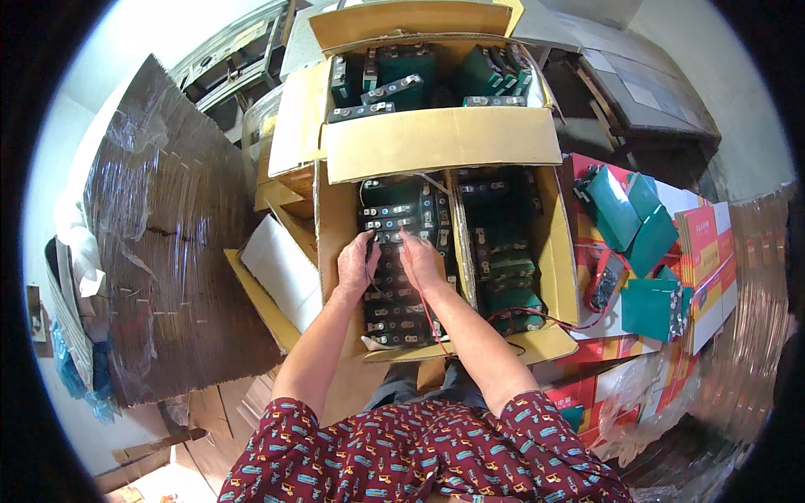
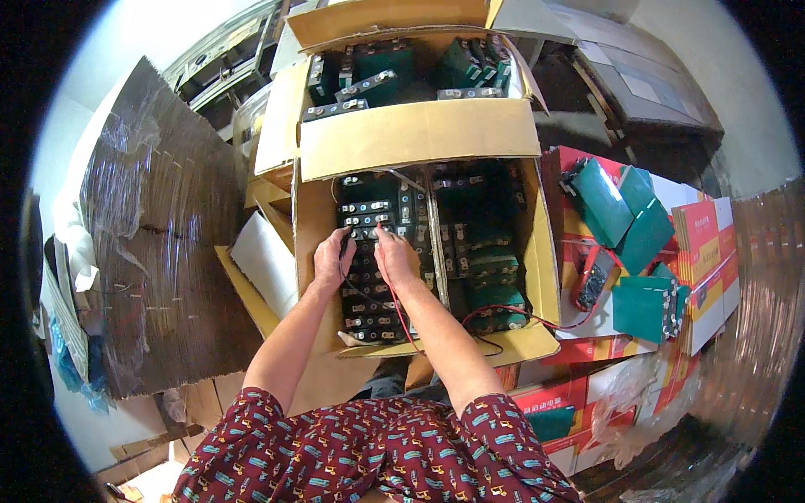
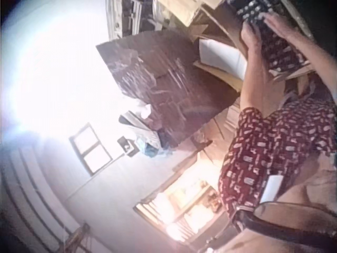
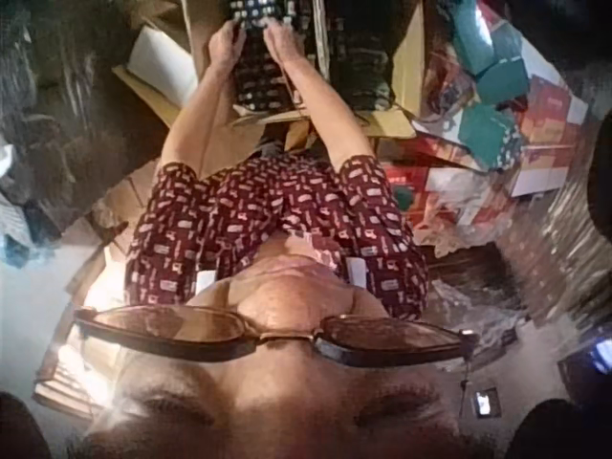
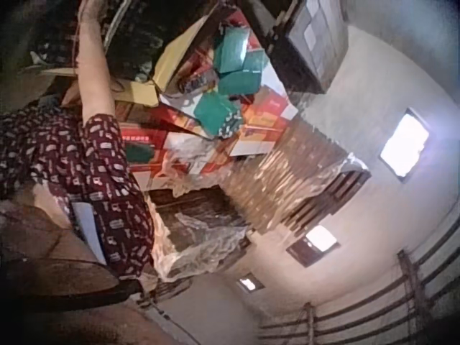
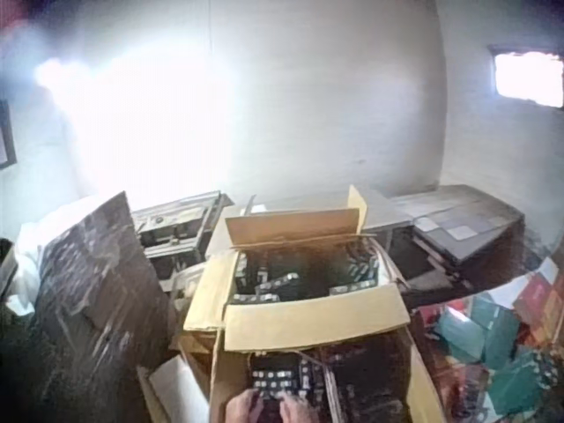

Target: The person tests small green electronic modules using a multimeter. They pick up modules from a cardboard box, connect the multimeter probes to the terminals, and then place the modules back into the box or onto a nearby pile.

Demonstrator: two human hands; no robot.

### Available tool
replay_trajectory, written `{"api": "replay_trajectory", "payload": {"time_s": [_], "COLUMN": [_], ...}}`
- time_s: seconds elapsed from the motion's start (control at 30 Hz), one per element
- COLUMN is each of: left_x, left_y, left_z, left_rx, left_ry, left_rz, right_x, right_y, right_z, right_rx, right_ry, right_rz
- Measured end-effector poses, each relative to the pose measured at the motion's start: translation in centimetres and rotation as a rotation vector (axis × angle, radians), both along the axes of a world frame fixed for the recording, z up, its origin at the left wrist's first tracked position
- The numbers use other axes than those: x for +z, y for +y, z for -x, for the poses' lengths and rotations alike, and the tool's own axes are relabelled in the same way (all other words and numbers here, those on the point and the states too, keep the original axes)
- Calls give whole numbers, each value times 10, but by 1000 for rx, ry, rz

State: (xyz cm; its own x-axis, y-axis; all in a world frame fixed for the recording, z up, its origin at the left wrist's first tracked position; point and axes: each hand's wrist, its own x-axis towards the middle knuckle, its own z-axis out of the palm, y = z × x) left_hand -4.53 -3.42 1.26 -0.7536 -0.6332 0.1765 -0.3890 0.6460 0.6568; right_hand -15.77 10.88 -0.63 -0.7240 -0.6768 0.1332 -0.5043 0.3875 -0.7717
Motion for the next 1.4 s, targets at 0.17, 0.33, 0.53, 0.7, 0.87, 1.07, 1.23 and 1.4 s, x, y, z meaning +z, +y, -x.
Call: {"api": "replay_trajectory", "payload": {"time_s": [0.17, 0.33, 0.53, 0.7, 0.87, 1.07, 1.23, 1.4], "left_x": [2, 4, -6, -17, -24, -22, -19, -21], "left_y": [1, -4, -14, -19, -20, -18, -17, -22], "left_z": [3, 8, 20, 20, 25, 23, 24, 21], "left_rx": [-19, -52, -82, -41, -56, -26, -23, -7], "left_ry": [-1, 57, 251, 219, 242, 194, 197, 188], "left_rz": [19, 22, 70, 92, 98, 78, 48, 15], "right_x": [-6, -7, 3, 0, -26, -1, -2, -6], "right_y": [1, -3, -15, -22, -25, -22, -21, -26], "right_z": [5, 6, 16, 16, 21, 17, 18, 15], "right_rx": [-7, -30, -23, 1, -32, -5, 13, 10], "right_ry": [-39, -51, 19, 14, -38, 103, 64, 57], "right_rz": [-43, 10, 55, -22, 87, 54, -43, -30]}}
